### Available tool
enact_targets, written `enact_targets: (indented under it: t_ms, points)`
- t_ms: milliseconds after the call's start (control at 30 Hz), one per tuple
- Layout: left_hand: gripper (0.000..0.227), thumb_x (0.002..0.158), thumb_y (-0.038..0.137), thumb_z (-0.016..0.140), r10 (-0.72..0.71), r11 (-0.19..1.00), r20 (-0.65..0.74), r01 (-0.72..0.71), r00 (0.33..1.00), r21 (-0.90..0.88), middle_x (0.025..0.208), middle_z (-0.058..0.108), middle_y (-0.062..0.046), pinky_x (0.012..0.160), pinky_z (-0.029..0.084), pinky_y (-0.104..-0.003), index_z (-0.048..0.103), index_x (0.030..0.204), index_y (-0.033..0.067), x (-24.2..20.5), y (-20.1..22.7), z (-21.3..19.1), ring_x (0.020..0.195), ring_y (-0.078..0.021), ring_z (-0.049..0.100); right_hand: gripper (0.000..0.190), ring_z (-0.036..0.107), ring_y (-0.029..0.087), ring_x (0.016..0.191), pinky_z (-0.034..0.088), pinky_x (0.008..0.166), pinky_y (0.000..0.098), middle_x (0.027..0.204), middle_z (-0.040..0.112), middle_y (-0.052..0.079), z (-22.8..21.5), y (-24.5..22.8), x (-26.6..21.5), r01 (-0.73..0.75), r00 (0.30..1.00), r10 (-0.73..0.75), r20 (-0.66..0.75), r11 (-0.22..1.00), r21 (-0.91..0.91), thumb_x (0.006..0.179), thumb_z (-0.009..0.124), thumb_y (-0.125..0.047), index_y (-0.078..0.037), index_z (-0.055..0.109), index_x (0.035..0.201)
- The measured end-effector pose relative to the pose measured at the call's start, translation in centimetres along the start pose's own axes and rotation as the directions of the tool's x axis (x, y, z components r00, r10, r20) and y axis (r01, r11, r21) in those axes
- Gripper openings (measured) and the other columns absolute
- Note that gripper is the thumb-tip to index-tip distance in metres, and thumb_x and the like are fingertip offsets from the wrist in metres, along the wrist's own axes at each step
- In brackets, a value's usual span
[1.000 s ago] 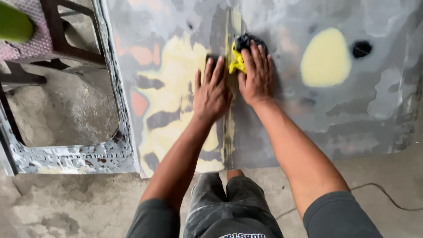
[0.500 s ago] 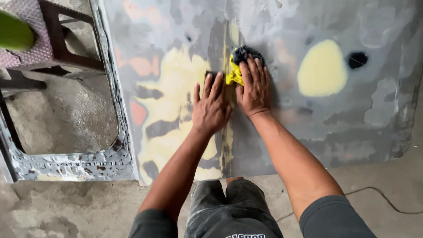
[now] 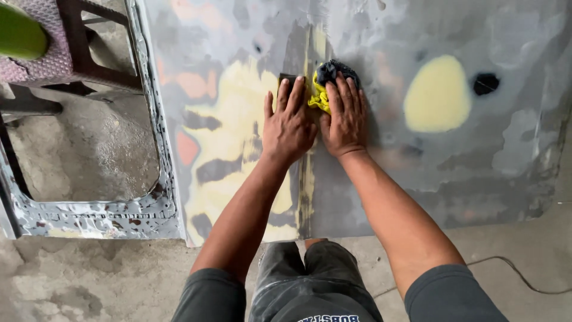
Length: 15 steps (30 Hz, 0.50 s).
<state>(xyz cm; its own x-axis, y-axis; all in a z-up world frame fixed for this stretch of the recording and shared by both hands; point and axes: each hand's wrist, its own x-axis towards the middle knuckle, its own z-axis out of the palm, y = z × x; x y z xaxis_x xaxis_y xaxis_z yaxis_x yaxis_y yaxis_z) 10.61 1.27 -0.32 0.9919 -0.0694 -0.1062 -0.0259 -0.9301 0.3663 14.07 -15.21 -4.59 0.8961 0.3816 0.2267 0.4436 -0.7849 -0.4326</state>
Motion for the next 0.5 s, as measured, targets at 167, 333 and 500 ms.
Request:
enact_targets:
  t_ms: [167,333,500]
  points:
    - [0.067,0.084,0.032,0.066,0.029,0.999,-0.040,-0.030,0.999,-0.030,0.165,0.029,-0.008,0.121,0.017,-0.062,0.055,0.146,0.0089,-2.9,0.4,0.0,0.153,-0.0341,0.023,0.061,0.035,0.041,0.153,0.024,0.126,0.0561,0.163,0.040,0.019,0.4,0.2,-0.1,-0.041,0.999,0.042,0.029,0.999,-0.022,0.094,0.055,-0.020,-0.005,0.046,0.153]
    - [0.058,0.088,0.033,0.065,0.014,1.000,0.000,-0.014,1.000,-0.015,0.167,0.029,-0.006,0.124,0.016,-0.062,0.056,0.143,0.0141,-0.7,0.6,-0.7,0.156,-0.0326,0.023,0.061,0.034,0.043,0.151,0.024,0.126,0.0564,0.163,0.039,0.020,0.3,0.3,-0.1,-0.005,1.000,0.005,-0.001,1.000,0.007,0.096,0.057,-0.023,-0.004,0.046,0.153]
    - [0.075,0.080,0.034,0.066,0.023,1.000,-0.040,-0.023,0.999,-0.005,0.165,0.029,-0.008,0.121,0.017,-0.062,0.053,0.149,0.0081,-3.1,0.5,0.4,0.153,-0.0329,0.024,0.060,0.036,0.041,0.152,0.026,0.125,0.0555,0.162,0.041,0.018,0.8,0.4,-0.2,-0.043,0.999,0.043,0.018,0.999,-0.021,0.095,0.054,-0.023,-0.006,0.047,0.152]
